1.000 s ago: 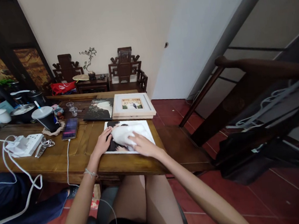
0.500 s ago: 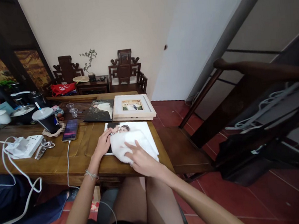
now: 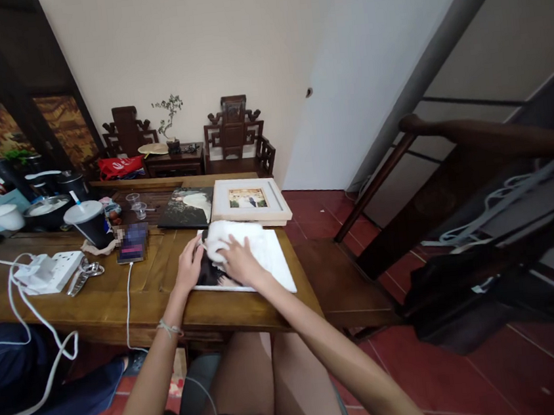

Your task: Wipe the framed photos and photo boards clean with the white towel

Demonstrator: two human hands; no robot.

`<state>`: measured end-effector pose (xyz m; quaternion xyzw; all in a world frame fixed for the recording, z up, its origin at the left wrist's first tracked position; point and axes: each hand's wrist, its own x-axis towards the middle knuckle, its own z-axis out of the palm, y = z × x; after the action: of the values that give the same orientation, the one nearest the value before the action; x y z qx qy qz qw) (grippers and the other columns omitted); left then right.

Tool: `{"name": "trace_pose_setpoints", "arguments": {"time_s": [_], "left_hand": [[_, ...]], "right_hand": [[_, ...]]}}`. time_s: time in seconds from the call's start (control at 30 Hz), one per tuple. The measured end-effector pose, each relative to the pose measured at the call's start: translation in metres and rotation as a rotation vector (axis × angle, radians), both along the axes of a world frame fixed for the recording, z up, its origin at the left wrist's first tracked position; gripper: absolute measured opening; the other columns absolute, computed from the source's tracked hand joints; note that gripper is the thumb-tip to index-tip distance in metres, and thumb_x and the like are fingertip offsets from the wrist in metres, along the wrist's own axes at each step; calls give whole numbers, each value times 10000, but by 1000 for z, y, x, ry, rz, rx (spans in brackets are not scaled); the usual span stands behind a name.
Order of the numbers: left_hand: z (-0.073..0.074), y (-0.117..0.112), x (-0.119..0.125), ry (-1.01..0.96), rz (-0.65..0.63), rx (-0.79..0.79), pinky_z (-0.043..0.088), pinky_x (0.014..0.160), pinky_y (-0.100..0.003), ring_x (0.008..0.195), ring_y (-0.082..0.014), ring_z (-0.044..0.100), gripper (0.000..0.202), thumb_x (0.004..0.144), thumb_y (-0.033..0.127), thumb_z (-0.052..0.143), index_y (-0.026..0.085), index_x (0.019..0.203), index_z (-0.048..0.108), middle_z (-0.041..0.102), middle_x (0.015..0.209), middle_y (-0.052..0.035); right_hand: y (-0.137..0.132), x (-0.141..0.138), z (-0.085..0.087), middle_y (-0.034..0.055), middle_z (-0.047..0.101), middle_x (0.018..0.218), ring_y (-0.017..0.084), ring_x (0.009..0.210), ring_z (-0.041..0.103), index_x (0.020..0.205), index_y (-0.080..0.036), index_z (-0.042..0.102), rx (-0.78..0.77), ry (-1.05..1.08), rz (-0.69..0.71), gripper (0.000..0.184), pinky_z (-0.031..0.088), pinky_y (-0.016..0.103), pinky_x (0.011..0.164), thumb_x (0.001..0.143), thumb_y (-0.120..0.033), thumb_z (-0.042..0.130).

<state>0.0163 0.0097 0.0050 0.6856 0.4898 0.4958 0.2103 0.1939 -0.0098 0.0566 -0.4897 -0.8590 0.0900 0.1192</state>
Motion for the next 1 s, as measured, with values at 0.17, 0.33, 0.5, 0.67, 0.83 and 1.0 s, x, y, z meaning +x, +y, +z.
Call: {"name": "trace_pose_setpoints", "arguments": {"time_s": [0.17,0.33,0.5,0.67,0.83,1.0], "left_hand": [[3,-4,-2,-150,48,-38,376,1130,-361,1315,-222,514,573,1009,497,236,151,1359,528,561,1410,-106],[0,-6,3,88,-43,-25,355,1150,-389,1305,-218,525,480,1003,424,307,164,1258,619,605,1361,-99],[-8,-2,-1,261,-74,-37,363,1152,-442,1318,-263,519,393,906,316,502,149,1227,656,580,1386,-130],[-8,-1,-3,263,-86,-13,391,1138,-446,1289,-265,549,382,883,313,542,169,1213,671,606,1357,-118],[-7,-2,-3,246,-71,-16,411,1117,-465,1253,-278,577,361,869,301,560,176,1183,688,647,1303,-113],[-8,-1,-4,233,-72,-16,407,1121,-456,1260,-267,572,347,869,296,560,195,1174,689,645,1309,-100]], "right_hand": [[-50,-1,-4,101,424,1523,347,1471,203,1104,-189,676,-5,25,327,402,101,672,1148,748,-61,540],[-78,54,-3,185,547,1402,274,1411,369,1124,-144,660,-27,82,294,429,188,539,1180,732,-59,508],[-35,77,-1,144,683,1214,284,1171,601,1138,-139,653,-41,122,-9,422,265,490,1139,778,-62,446],[29,40,9,96,721,1144,252,1050,652,1108,-163,665,-46,194,-36,408,441,348,962,839,-78,370],[62,-16,17,62,709,1189,245,1056,643,1108,-183,684,-55,209,52,381,443,289,918,835,-113,429],[56,-1,10,71,733,1114,241,1015,657,1077,-177,696,-47,213,31,360,454,283,884,852,-131,419]]}}
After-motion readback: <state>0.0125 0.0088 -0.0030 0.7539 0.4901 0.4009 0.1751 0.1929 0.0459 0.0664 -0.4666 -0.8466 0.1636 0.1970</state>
